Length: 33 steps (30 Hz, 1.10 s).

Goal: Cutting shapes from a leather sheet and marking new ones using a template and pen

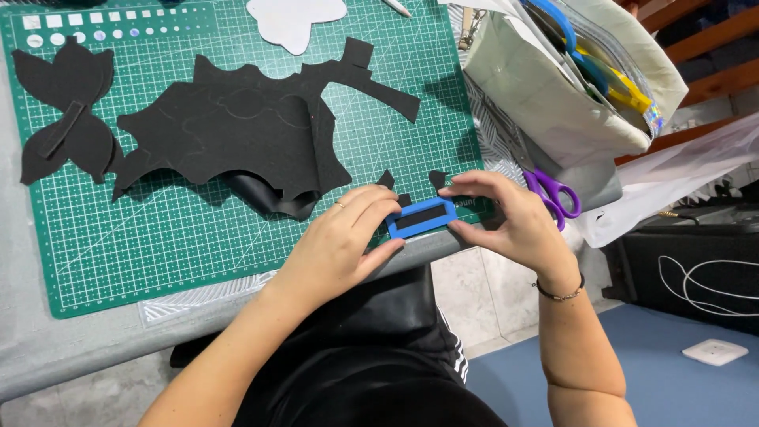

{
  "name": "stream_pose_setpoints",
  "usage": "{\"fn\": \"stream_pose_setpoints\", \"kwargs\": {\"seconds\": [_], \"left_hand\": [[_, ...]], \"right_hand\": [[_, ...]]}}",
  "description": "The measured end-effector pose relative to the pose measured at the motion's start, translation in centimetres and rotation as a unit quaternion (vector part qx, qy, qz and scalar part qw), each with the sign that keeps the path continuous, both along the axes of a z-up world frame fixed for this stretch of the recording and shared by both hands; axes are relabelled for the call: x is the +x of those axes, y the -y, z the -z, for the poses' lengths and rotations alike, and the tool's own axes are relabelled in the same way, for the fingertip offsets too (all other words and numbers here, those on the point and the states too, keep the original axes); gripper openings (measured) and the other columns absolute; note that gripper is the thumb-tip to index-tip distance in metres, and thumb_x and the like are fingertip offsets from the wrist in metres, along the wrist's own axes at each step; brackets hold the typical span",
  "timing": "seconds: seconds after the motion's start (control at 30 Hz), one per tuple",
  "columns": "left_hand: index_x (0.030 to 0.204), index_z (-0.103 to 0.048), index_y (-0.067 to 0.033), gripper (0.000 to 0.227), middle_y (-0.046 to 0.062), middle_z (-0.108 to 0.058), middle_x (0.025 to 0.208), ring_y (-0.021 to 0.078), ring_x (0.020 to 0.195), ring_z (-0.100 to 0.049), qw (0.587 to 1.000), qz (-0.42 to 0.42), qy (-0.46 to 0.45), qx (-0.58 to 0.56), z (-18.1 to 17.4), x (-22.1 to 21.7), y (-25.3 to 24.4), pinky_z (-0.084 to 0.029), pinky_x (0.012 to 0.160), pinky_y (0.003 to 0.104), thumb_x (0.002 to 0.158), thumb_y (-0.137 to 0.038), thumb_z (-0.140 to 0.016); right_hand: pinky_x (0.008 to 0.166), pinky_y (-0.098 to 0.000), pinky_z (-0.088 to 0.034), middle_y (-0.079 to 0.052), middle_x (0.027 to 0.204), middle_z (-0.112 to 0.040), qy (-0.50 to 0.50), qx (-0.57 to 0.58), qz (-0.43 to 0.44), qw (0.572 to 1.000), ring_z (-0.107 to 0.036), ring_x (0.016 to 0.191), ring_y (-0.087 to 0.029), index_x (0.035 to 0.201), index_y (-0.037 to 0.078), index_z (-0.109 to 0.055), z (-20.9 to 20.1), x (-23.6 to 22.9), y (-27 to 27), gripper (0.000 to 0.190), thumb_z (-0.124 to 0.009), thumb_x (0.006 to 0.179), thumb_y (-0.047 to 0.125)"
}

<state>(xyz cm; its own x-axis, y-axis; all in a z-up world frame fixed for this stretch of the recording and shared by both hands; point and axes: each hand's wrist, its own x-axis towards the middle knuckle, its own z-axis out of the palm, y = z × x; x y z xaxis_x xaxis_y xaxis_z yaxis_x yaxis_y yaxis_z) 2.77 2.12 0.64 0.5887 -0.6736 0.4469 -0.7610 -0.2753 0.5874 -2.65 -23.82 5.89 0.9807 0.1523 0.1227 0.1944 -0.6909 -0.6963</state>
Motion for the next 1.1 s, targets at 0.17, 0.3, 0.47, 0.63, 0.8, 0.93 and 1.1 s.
{"fn": "stream_pose_setpoints", "kwargs": {"seconds": [0.17, 0.3, 0.47, 0.63, 0.8, 0.93, 1.1], "left_hand": [[0.124, -0.063, -0.0035, 0.037, 0.010, -0.064, 0.123, 0.0312, 0.129, -0.059, 1.000, 0.003, -0.010, -0.008, -0.3, 0.0, 0.0, -0.053, 0.104, 0.040, 0.095, -0.025, -0.072], [0.123, -0.064, -0.0029, 0.036, 0.010, -0.064, 0.123, 0.0306, 0.130, -0.059, 1.000, -0.002, -0.015, -0.010, -0.3, -0.1, 0.0, -0.052, 0.105, 0.039, 0.095, -0.025, -0.073], [0.121, -0.065, -0.0030, 0.035, 0.010, -0.064, 0.123, 0.0305, 0.130, -0.059, 1.000, -0.005, -0.011, -0.012, 0.1, -0.1, 0.0, -0.052, 0.106, 0.040, 0.095, -0.024, -0.073], [0.119, -0.067, -0.0044, 0.033, 0.011, -0.064, 0.125, 0.0321, 0.130, -0.059, 1.000, -0.020, 0.012, -0.017, 0.6, -0.5, 0.4, -0.051, 0.107, 0.042, 0.094, -0.025, -0.074], [0.110, -0.071, -0.0012, 0.030, 0.018, -0.061, 0.135, 0.0389, 0.135, -0.054, 0.991, -0.100, 0.077, -0.039, -0.1, -1.3, 1.6, -0.046, 0.110, 0.047, 0.095, -0.027, -0.076], [0.107, -0.073, -0.0035, 0.031, 0.019, -0.056, 0.144, 0.0416, 0.139, -0.050, 0.990, -0.124, 0.055, -0.039, -0.4, -1.7, 1.8, -0.040, 0.115, 0.051, 0.089, -0.027, -0.081], [0.102, -0.074, -0.0068, 0.031, 0.018, -0.054, 0.148, 0.0421, 0.142, -0.047, 0.986, -0.156, 0.038, -0.043, 0.4, -2.0, 2.0, -0.036, 0.117, 0.056, 0.086, -0.033, -0.081]], "right_hand": [[0.098, -0.0390, -0.054, -0.005, 0.109, -0.080, 0.009, -0.001, -0.007, 1.000, -0.075, 0.103, -0.025, 0.127, 0.008, -0.064, 0.2, 0.0, 0.2, 0.053, -0.086, 0.079, 0.010], [0.098, -0.0383, -0.054, -0.004, 0.108, -0.081, 0.010, -0.005, -0.008, 1.000, -0.075, 0.103, -0.024, 0.125, 0.008, -0.064, 0.3, 0.0, 0.2, 0.052, -0.087, 0.079, 0.011], [0.098, -0.0392, -0.054, -0.004, 0.108, -0.081, 0.002, -0.005, -0.010, 1.000, -0.075, 0.104, -0.025, 0.124, 0.009, -0.064, -0.1, 0.1, 0.1, 0.050, -0.086, 0.079, 0.011], [0.097, -0.0405, -0.055, -0.004, 0.109, -0.081, -0.001, -0.023, -0.021, 1.000, -0.075, 0.106, -0.027, 0.121, 0.009, -0.065, -1.0, 0.3, -0.3, 0.046, -0.086, 0.080, 0.012], [0.089, -0.0462, -0.057, -0.007, 0.106, -0.079, 0.004, -0.108, -0.065, 0.992, -0.074, 0.101, -0.030, 0.117, 0.008, -0.064, -3.1, 0.9, -0.8, 0.040, -0.083, 0.083, 0.012], [0.085, -0.0440, -0.057, -0.008, 0.100, -0.079, -0.003, -0.173, -0.081, 0.982, -0.075, 0.097, -0.030, 0.116, 0.013, -0.068, -4.3, 1.9, -0.6, 0.035, -0.081, 0.085, 0.021], [0.086, -0.0480, -0.054, -0.011, 0.108, -0.076, 0.128, -0.191, -0.094, 0.969, -0.072, 0.096, -0.032, 0.127, 0.010, -0.070, -4.0, 8.9, 0.1, 0.025, -0.069, 0.105, 0.020]]}}
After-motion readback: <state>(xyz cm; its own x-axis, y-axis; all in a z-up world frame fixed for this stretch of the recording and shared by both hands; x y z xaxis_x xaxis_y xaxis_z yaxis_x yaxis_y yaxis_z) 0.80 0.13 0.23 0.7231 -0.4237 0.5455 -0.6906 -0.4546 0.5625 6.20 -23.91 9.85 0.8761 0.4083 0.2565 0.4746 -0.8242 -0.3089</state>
